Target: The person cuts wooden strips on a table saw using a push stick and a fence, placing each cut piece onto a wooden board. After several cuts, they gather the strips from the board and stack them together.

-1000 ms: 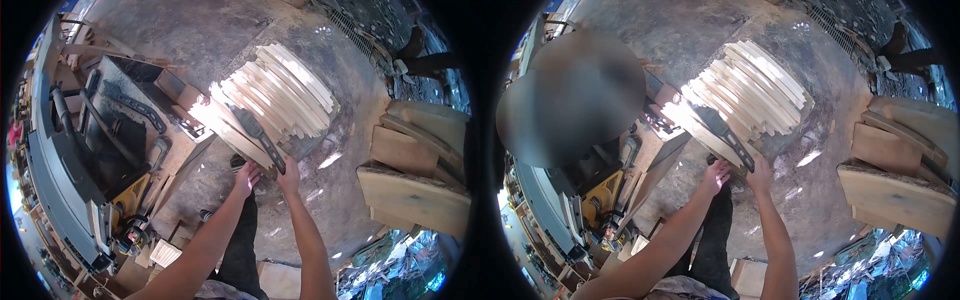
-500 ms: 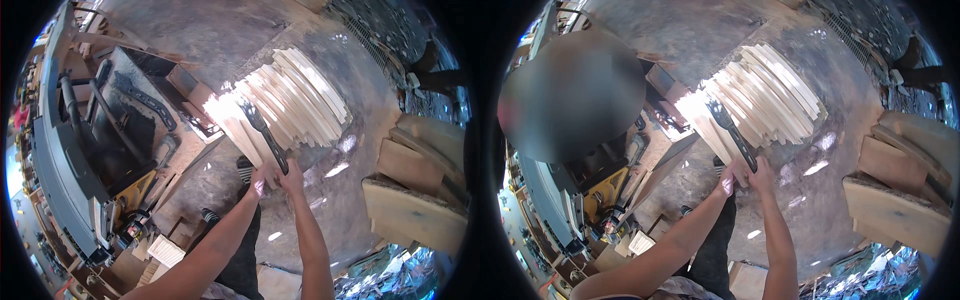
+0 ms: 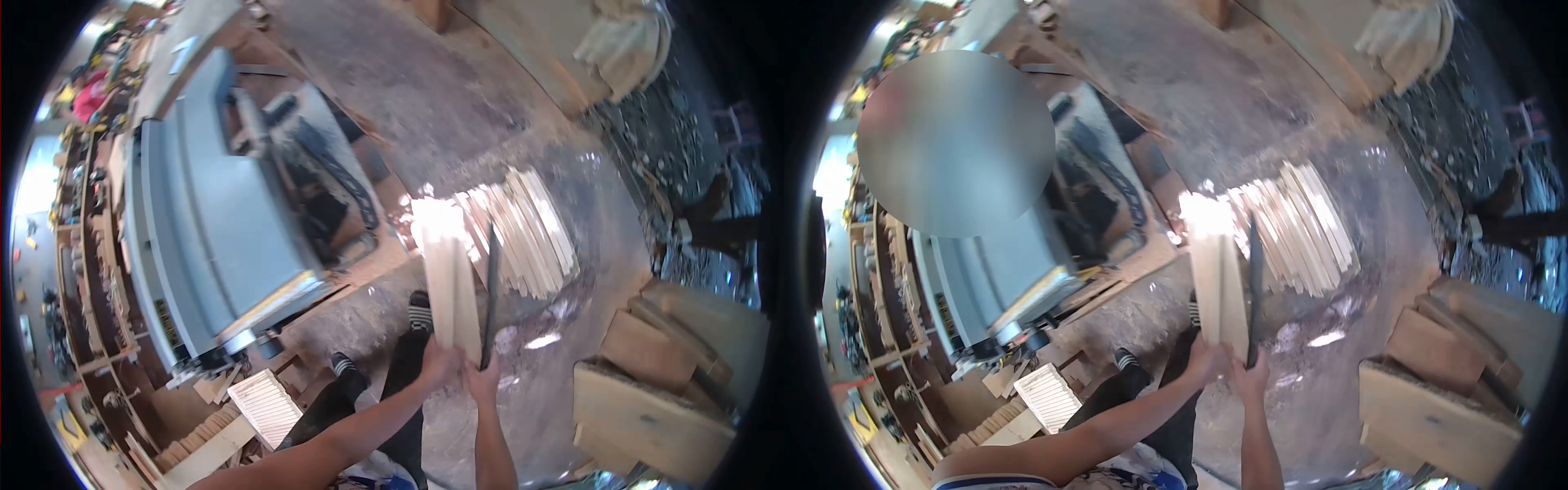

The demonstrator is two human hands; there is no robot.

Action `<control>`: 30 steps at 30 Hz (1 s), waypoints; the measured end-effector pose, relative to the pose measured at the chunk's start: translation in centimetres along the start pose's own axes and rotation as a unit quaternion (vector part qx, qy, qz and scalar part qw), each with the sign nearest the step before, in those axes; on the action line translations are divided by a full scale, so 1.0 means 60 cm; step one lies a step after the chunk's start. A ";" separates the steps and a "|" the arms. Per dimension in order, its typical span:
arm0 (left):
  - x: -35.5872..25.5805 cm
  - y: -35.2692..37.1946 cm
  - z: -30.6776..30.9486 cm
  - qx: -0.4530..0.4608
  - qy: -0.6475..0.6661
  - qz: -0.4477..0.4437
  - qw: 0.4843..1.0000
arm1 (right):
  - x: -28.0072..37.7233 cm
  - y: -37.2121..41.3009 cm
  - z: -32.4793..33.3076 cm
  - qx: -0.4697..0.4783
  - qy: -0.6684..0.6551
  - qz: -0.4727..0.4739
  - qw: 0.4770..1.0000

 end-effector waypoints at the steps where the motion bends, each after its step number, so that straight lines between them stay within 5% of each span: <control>1: -0.031 0.053 0.003 -0.007 0.012 -0.017 1.000 | 0.053 0.039 0.023 -0.001 -0.012 -0.016 1.000; 3: -0.105 0.151 -0.006 0.033 -0.098 -0.081 0.991 | 0.148 0.110 0.069 -0.012 -0.018 0.003 1.000; 7: -0.261 0.330 0.024 0.021 -0.038 -0.182 0.982 | 0.392 0.217 0.096 0.000 -0.132 0.083 0.988; 9: -0.336 0.394 0.065 0.008 0.016 -0.213 0.977 | 0.513 0.261 0.082 0.036 -0.043 0.113 0.992; 10: -0.380 0.417 0.090 0.000 0.054 -0.233 0.971 | 0.569 0.280 0.067 0.060 0.042 0.126 0.989; 14: -0.513 0.393 0.244 -0.141 -0.036 -0.450 0.881 | 0.618 0.256 -0.130 0.119 -0.146 0.227 0.955; 16: -0.585 0.371 0.323 -0.122 -0.053 -0.383 0.914 | 0.670 0.245 -0.221 0.083 -0.023 0.257 0.963; 18: -0.658 0.404 0.382 -0.213 -0.158 -0.316 0.911 | 0.779 0.291 -0.266 0.137 -0.046 0.268 0.952; 22: -0.731 0.382 0.448 -0.298 -0.193 -0.366 0.860 | 0.834 0.272 -0.382 0.146 0.026 0.313 0.938; 24: -0.745 0.390 0.455 -0.357 -0.229 -0.341 0.839 | 0.863 0.281 -0.401 0.065 0.110 0.345 0.930; 28: -0.723 0.444 0.469 -0.280 -0.063 -0.463 0.839 | 0.892 0.305 -0.384 0.081 0.090 0.377 0.918; 30: -0.691 0.471 0.474 -0.139 0.006 -0.495 0.857 | 0.876 0.342 -0.359 0.084 0.059 0.439 0.892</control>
Point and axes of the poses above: each hand's wrist, its own y-axis away from the middle knuckle, its own z-axis out of the back of the hand, x = y × z, the point moved 5 cm from there along -y, towards the middle knuckle, and after that the axes turned 2 degrees about -x, right-handed, at the moved point
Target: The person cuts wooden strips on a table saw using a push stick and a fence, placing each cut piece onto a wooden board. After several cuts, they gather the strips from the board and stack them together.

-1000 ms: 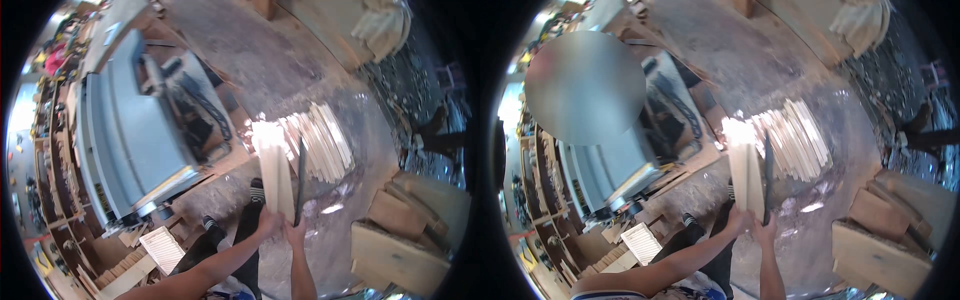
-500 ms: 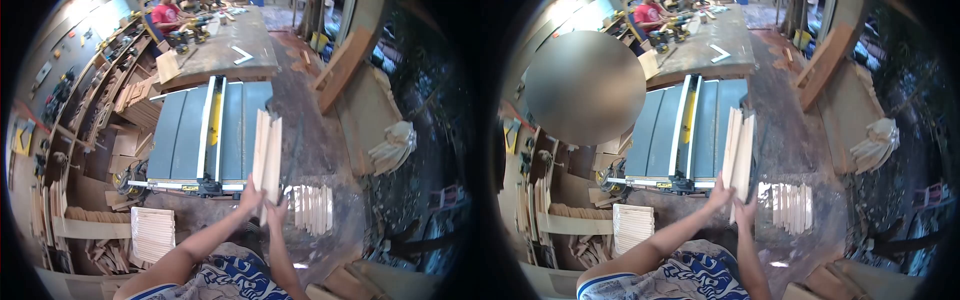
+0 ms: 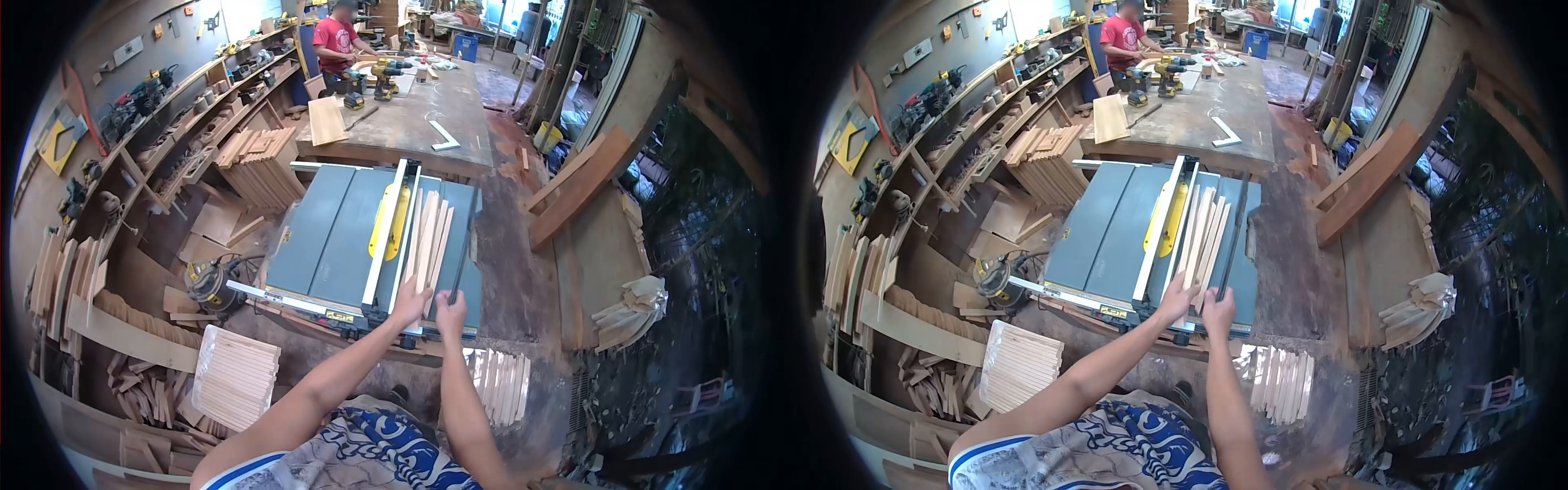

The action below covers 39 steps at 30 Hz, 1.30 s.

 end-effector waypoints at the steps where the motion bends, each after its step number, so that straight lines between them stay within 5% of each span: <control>1: -0.026 0.028 0.012 -0.005 0.019 -0.025 0.999 | -0.001 0.028 0.000 0.057 -0.105 -0.049 0.992; 4: -0.058 0.085 0.057 -0.022 0.063 -0.046 0.997 | 0.113 0.141 0.030 0.164 -0.301 -0.184 0.921; 14: 0.094 0.177 0.355 -0.078 0.167 -0.032 0.982 | 0.161 0.422 -0.157 0.146 -0.339 -0.302 0.879; 17: 0.111 0.199 0.417 0.098 0.017 0.081 0.992 | 0.133 0.495 -0.186 0.076 -0.353 -0.318 0.877; 18: 0.114 0.198 0.434 0.129 -0.030 0.059 0.989 | 0.129 0.515 -0.185 0.031 -0.356 -0.324 0.876; 20: 0.097 0.193 0.455 0.150 -0.216 -0.121 0.957 | 0.126 0.544 -0.188 0.007 -0.360 -0.318 0.877; 22: 0.106 0.188 0.448 0.168 -0.191 -0.104 0.961 | 0.121 0.567 -0.189 -0.060 -0.346 -0.324 0.879; 23: 0.117 0.186 0.441 0.217 -0.146 0.021 0.965 | 0.118 0.572 -0.189 -0.079 -0.334 -0.328 0.880; 26: 0.141 0.180 0.412 0.234 0.115 0.138 0.956 | 0.129 0.574 -0.189 -0.093 -0.323 -0.316 0.887; 30: 0.185 0.168 0.403 0.265 0.166 0.259 0.914 | 0.121 0.584 -0.179 -0.082 -0.315 -0.320 0.890; 35: 0.186 0.166 0.401 0.283 0.111 0.288 0.908 | 0.124 0.602 -0.175 -0.076 -0.332 -0.338 0.877; 37: 0.192 0.174 0.391 0.331 0.169 0.313 0.874 | 0.157 0.602 -0.169 -0.074 -0.426 -0.418 0.798; 39: 0.209 0.175 0.380 0.352 0.184 0.292 0.870 | 0.137 0.605 -0.168 -0.069 -0.418 -0.422 0.802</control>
Point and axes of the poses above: each hand's wrist, its own y-axis away from the middle knuckle, its own z-axis out of the back of the hand, x = y × z, the point moved 5 cm from there along -y, towards the middle knuckle, and after that the axes turned 2 degrees about -x, right-handed, at the moved point
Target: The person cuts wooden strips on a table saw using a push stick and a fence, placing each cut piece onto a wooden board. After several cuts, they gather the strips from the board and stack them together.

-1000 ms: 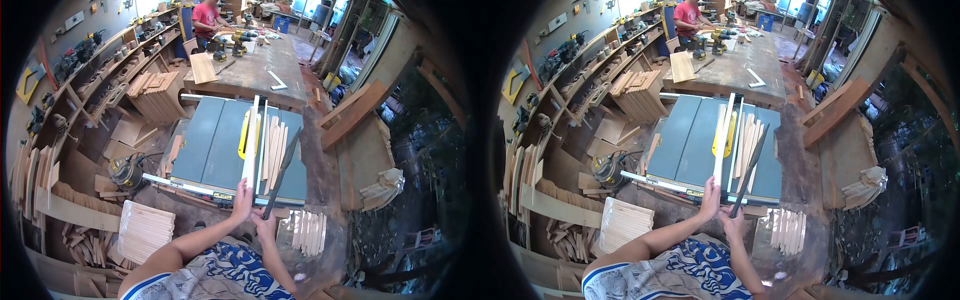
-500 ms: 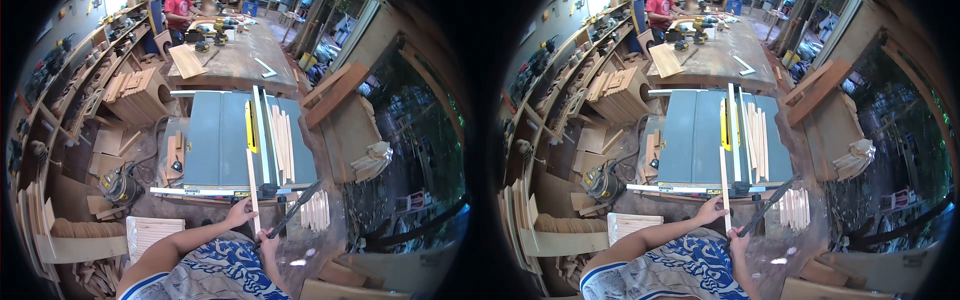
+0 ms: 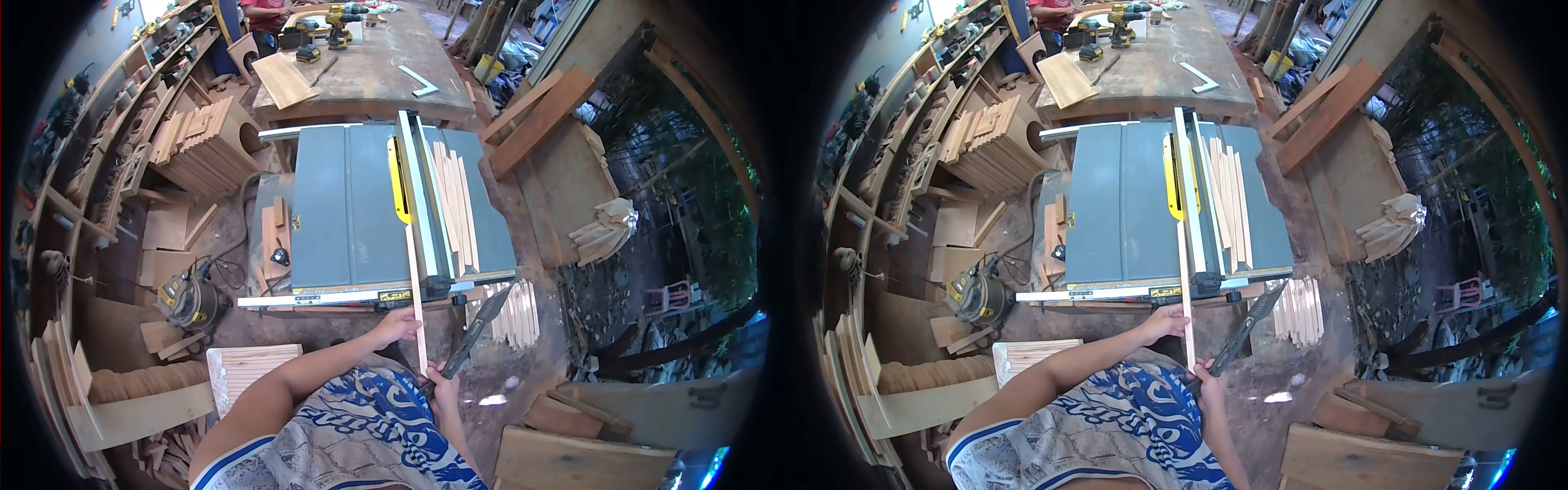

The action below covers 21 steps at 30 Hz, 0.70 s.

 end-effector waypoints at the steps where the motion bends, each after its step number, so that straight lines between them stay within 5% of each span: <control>1: -0.010 0.003 -0.009 0.026 -0.001 -0.020 0.999 | -0.008 -0.009 0.010 0.002 0.011 -0.004 1.000; 2: -0.014 0.011 -0.015 0.025 0.001 -0.020 0.999 | -0.017 -0.019 0.018 0.002 0.013 -0.005 1.000; 3: -0.067 0.046 -0.020 -0.104 -0.231 -0.087 0.964 | -0.021 -0.030 0.029 -0.021 0.026 0.033 0.999; 4: -0.115 0.070 -0.022 -0.227 -0.445 -0.146 0.854 | -0.019 -0.039 0.034 -0.042 0.038 0.070 0.996; 5: -0.122 0.065 -0.013 -0.231 -0.445 -0.146 0.853 | -0.017 -0.045 0.029 -0.038 0.040 0.069 0.996; 7: -0.136 0.066 -0.025 -0.140 -0.562 -0.373 0.725 | -0.011 -0.052 0.019 -0.062 0.047 0.096 0.992; 12: -0.134 0.043 -0.007 -0.161 -0.579 -0.366 0.711 | -0.026 -0.094 0.003 -0.099 0.062 0.104 0.988; 21: -0.161 0.022 0.014 -0.150 -0.683 -0.378 0.607 | -0.026 -0.135 -0.047 -0.142 0.054 0.096 0.984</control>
Point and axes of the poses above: each hand's wrist, its own y-axis away from the middle knuckle, its own z-axis out of the back of the hand, x = y × z, the point moved 5 cm from there along -y, towards the middle knuckle, and after that the axes turned 2 degrees about -x, right-handed, at the moved point
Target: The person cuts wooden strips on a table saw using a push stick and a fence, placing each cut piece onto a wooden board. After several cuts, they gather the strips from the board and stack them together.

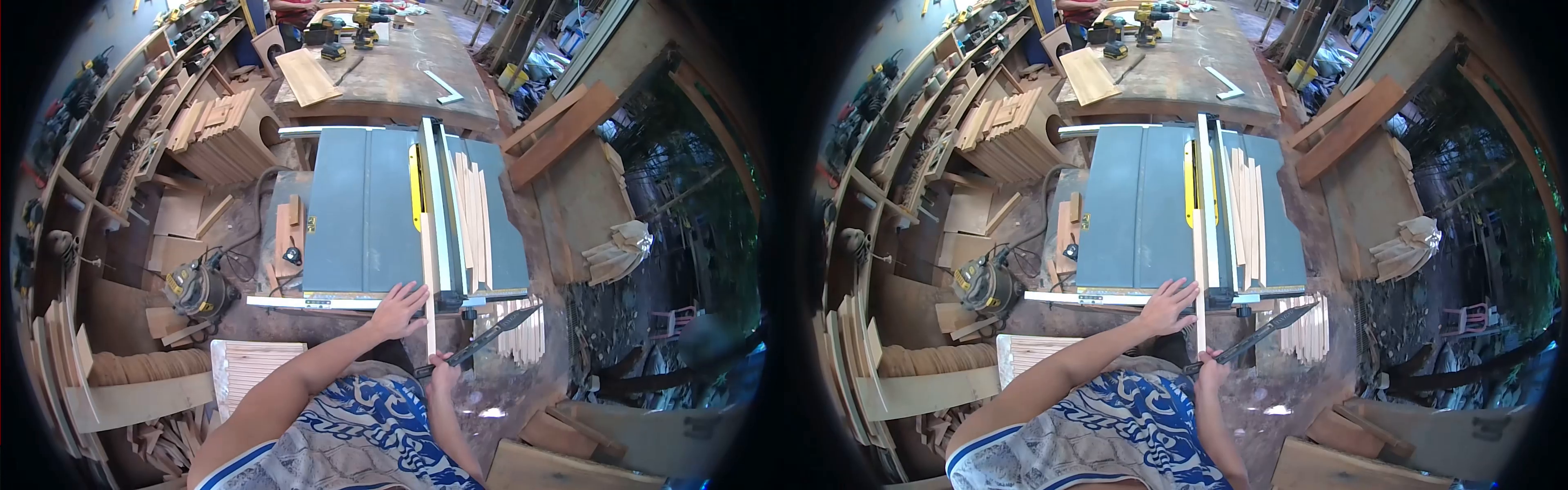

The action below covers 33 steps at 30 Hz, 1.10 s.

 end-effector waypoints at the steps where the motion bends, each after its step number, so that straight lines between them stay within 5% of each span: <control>1: 0.006 -0.006 -0.001 0.006 -0.013 -0.011 1.000 | 0.003 -0.002 -0.005 -0.006 0.005 -0.003 1.000; 12: 0.063 -0.089 -0.009 0.052 -0.095 0.008 0.994 | 0.022 -0.039 -0.104 0.043 -0.044 0.017 0.998; 19: 0.103 -0.125 -0.020 0.057 -0.132 0.029 0.989 | 0.085 0.024 -0.056 0.063 -0.032 0.081 0.994; 25: 0.143 -0.159 -0.025 0.083 -0.143 0.043 0.985 | 0.192 0.146 0.081 0.154 0.186 0.130 0.962; 27: 0.151 -0.167 -0.024 0.085 -0.144 0.047 0.985 | 0.233 0.208 0.084 0.206 0.432 0.234 0.846; 28: 0.155 -0.170 -0.025 0.086 -0.140 0.044 0.985 | 0.240 0.226 0.093 0.202 0.433 0.233 0.847; 30: 0.162 -0.176 -0.024 0.083 -0.143 0.047 0.985 | 0.243 0.262 0.098 0.231 0.533 0.292 0.760; 33: 0.169 -0.183 -0.021 0.091 -0.142 0.049 0.984 | 0.236 0.280 0.087 0.222 0.578 0.272 0.737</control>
Point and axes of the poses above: each hand's wrist, its own y-axis away from the middle knuckle, its own z-axis out of the back of the hand, x = y × z, the point moved 5 cm from there along -y, towards the middle knuckle, and after that the axes turned 2 degrees about -x, right-handed, at the moved point
